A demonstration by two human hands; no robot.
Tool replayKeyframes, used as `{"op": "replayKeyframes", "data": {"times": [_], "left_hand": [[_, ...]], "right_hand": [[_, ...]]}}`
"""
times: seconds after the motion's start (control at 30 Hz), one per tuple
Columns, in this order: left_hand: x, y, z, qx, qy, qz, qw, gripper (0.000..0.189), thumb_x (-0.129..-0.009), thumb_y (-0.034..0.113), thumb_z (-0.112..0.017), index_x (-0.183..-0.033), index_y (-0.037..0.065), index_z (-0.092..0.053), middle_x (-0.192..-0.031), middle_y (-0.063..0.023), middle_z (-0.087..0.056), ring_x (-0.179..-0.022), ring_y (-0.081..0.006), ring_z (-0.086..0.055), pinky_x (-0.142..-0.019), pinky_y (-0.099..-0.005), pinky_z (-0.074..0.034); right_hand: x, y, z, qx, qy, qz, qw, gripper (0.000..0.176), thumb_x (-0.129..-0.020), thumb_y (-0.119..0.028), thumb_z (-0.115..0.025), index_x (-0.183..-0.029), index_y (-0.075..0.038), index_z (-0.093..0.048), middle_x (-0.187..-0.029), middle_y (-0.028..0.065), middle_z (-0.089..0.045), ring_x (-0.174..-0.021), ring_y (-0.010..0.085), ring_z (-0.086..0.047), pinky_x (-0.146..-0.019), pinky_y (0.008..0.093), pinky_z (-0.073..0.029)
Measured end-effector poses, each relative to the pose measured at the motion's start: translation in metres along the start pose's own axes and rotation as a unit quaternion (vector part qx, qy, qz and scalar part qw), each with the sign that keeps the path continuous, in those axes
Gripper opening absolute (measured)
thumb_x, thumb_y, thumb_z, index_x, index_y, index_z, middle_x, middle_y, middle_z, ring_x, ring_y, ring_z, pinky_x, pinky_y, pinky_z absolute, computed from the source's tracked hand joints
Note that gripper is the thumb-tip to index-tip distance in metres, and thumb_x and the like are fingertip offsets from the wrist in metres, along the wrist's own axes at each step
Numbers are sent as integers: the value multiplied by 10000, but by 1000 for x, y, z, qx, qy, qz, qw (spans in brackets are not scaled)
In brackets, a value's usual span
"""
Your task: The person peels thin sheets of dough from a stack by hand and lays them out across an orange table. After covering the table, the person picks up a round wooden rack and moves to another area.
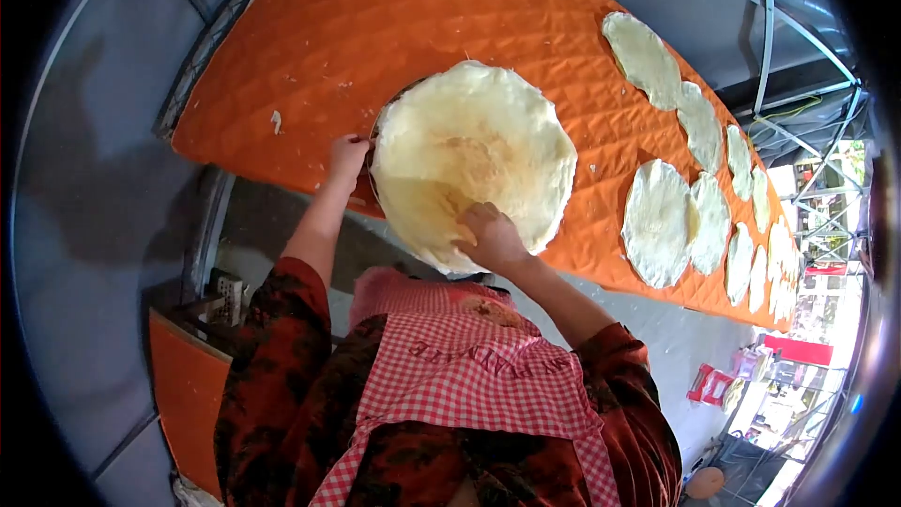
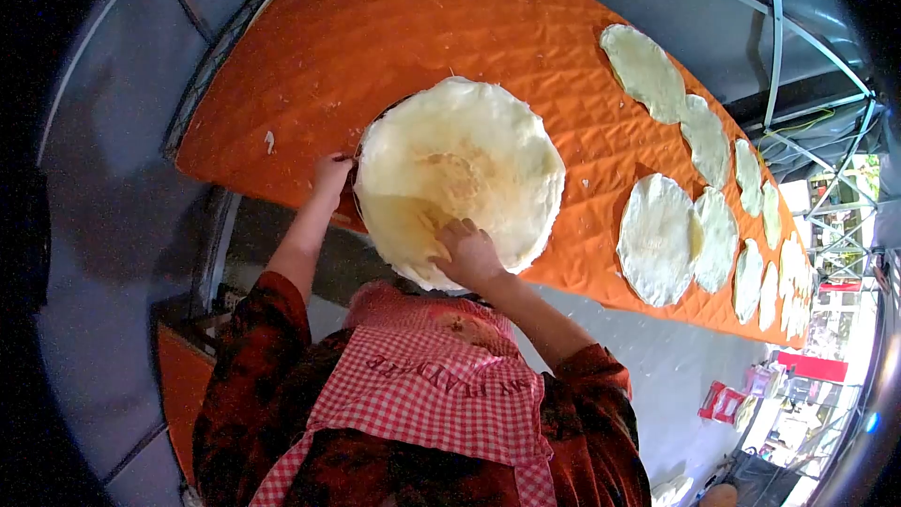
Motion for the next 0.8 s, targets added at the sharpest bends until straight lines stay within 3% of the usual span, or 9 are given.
{"op": "replayKeyframes", "data": {"times": [0.1,0.2,0.4,0.57,0.6,0.67,0.73,0.77,0.8], "left_hand": [[-19,-16,3,-13,-27,14,999,85,-794,89,-615,-802,5,-623,-701,-66,-604,-627,-168,-591,-515,-296,-478],[-10,-12,1,47,-22,28,998,88,-795,90,-613,-801,3,-617,-704,-61,-599,-623,-174,-591,-517,-300,-482],[-18,-12,2,-34,-34,13,999,120,-804,110,-608,-820,-8,-624,-737,-62,-603,-623,-174,-581,-558,-316,-478],[25,30,-13,-12,23,92,995,212,-813,162,-607,-946,0,-635,-766,-52,-622,-667,-163,-585,-569,-303,-461],[-25,-28,9,-48,-35,62,996,288,-853,244,-579,-1001,3,-628,-876,-79,-647,-755,-190,-605,-655,-335,-483],[-31,-29,5,-85,16,28,996,191,-852,153,-571,-960,9,-638,-727,-38,-592,-589,-148,-530,-527,-304,-424],[-22,-19,4,-15,-21,75,997,163,-850,111,-564,-933,-11,-631,-740,-75,-608,-624,-172,-574,-552,-327,-459],[-24,-26,5,5,-2,85,996,121,-829,119,-600,-843,7,-644,-690,-51,-609,-587,-146,-562,-521,-291,-424],[-22,-19,-1,-11,6,81,997,122,-831,117,-598,-842,5,-645,-686,-51,-607,-583,-144,-559,-518,-290,-422]], "right_hand": [[2,-19,4,117,-27,4,993,486,-704,-335,-711,-1079,-56,-576,-1114,142,-520,-1051,338,-492,-838,427,-468],[0,-13,-5,132,-42,23,990,509,-702,-340,-712,-1093,-53,-558,-1150,144,-491,-1077,347,-472,-828,427,-473],[-20,14,18,-52,-117,83,988,350,-720,-247,-668,-988,-35,-592,-967,139,-571,-959,323,-552,-757,437,-495],[-33,24,9,58,-115,111,985,261,-747,-129,-525,-983,-63,-614,-829,142,-607,-810,326,-606,-648,435,-502],[-35,27,9,49,-65,133,988,248,-751,-127,-511,-968,-68,-615,-815,160,-611,-800,333,-609,-651,447,-499],[-58,56,36,32,-16,126,991,237,-754,-124,-495,-952,-80,-618,-804,179,-620,-799,343,-614,-668,461,-494],[-94,91,72,-10,-31,71,997,237,-754,-122,-492,-950,-93,-622,-810,179,-633,-816,347,-618,-695,466,-491],[-115,128,108,-30,16,107,994,258,-762,-127,-499,-979,-120,-639,-848,167,-643,-821,354,-618,-737,453,-488],[-138,142,168,14,-17,30,999,229,-745,-127,-537,-930,-81,-664,-922,151,-652,-909,320,-608,-827,446,-471]]}}
Point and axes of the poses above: each hand's wrist, its own x-axis away from the middle knuckle, its own z-axis out of the back of the hand, y = z × x, the point moved 2 cm from there along -x, towards the middle knuckle
